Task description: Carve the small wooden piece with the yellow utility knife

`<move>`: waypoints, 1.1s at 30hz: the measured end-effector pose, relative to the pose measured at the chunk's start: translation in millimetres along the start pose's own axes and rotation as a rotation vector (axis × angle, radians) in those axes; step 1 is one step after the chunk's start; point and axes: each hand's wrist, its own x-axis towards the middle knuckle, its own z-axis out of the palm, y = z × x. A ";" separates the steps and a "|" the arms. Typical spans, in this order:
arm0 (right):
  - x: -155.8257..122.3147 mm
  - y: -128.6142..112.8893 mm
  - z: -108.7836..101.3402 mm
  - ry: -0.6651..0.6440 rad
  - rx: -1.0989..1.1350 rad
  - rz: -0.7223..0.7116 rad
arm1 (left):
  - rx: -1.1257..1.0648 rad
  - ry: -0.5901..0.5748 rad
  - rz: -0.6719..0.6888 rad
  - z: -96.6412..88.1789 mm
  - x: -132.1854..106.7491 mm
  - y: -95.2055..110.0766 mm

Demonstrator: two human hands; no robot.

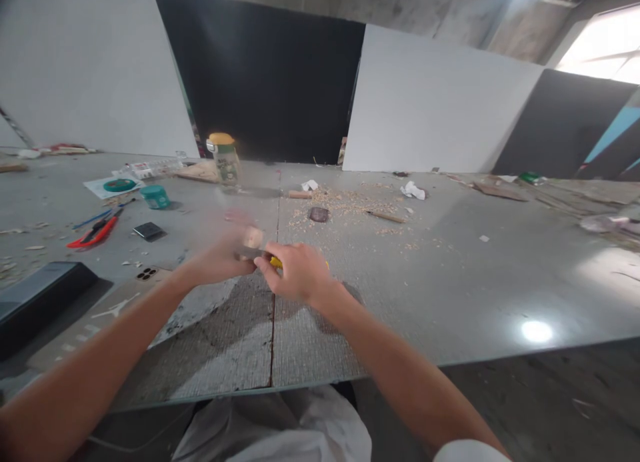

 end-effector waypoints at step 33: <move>-2.3 -0.8 -4.7 0.033 -0.016 -0.024 | 0.286 0.079 0.048 -4.7 -3.7 -0.6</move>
